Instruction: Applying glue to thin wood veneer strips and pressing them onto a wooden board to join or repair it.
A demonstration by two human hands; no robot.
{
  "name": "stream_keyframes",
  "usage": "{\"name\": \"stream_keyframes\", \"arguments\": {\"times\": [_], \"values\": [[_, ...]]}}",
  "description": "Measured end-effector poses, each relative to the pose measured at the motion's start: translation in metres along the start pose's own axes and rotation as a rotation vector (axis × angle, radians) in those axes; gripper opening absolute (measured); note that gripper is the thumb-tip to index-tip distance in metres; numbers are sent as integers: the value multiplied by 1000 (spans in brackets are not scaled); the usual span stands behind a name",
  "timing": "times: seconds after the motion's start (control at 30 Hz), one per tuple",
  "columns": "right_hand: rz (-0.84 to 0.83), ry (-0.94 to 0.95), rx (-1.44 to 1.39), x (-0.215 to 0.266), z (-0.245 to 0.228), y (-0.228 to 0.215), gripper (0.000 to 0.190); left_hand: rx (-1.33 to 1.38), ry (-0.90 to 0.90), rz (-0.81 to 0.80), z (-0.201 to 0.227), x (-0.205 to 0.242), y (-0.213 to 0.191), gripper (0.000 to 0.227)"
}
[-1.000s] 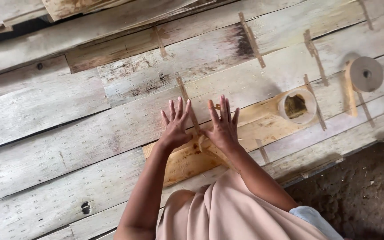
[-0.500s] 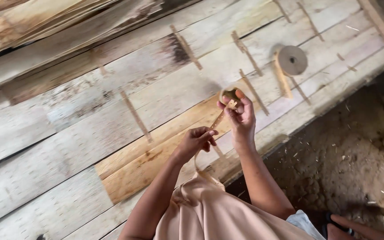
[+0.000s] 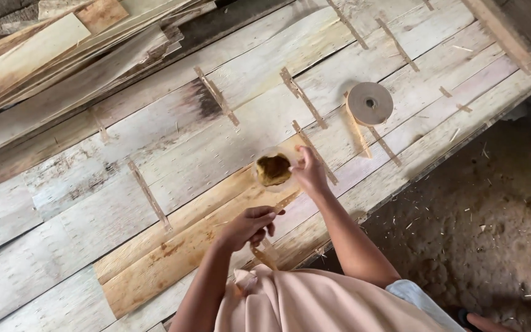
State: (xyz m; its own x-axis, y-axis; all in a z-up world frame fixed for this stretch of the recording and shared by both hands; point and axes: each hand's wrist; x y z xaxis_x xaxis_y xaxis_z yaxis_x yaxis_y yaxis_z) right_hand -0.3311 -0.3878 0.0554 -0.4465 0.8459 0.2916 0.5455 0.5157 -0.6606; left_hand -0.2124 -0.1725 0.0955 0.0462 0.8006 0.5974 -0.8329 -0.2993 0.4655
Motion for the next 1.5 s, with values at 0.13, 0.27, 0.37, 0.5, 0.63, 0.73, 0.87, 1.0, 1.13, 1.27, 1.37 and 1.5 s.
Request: {"name": "stream_keyframes", "arguments": {"times": [0.13, 0.27, 0.37, 0.5, 0.63, 0.73, 0.87, 1.0, 1.13, 1.27, 1.37, 1.5], "values": [[-51, -51, -189, 19, -24, -33, 63, 17, 9, 37, 16, 13, -8, 25], [179, -205, -792, -23, -20, -77, 40, -60, 75, 101, 0, -18, -43, 26], [327, -275, -814, -45, -23, -111, 45, -175, 96, 179, 14, -13, -60, 29], [528, -448, -739, -67, -9, -141, 44, -273, 90, 301, 27, 2, -82, 28], [511, -344, -189, -67, 6, -165, 55, -250, 125, 328, 20, -19, -69, 31], [628, -291, 476, -104, 54, -173, 62, -239, 174, 394, 29, -31, -53, 33], [904, -690, 309, -69, 4, -130, 46, -397, 108, 494, 28, -49, -44, 32], [205, -1190, 471, 23, -24, -8, 56, -613, -1, 588, 22, -73, -50, 31], [-7, -1030, 613, 41, -2, 42, 89, -648, -3, 583, 27, -70, -37, 33], [-42, -1018, 761, 38, -5, 41, 86, -541, 110, 604, 27, -68, -32, 31], [-188, -891, 951, 47, -18, 33, 78, -285, 223, 582, 53, -24, 0, 28], [-245, -867, 1011, 30, 3, 52, 84, 1, 638, 564, 112, 61, 46, 32]]}}
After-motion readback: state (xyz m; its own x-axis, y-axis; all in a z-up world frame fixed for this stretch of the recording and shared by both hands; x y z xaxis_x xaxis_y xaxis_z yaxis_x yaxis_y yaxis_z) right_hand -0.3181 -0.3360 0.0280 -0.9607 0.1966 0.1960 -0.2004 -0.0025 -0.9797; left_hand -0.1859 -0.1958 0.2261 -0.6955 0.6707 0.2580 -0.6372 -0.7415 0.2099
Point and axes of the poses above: each hand's wrist, its own x-axis away from the middle knuckle, its own y-axis out of the palm, z = x × y, and after that the axes turned 3 degrees about x, right-handed
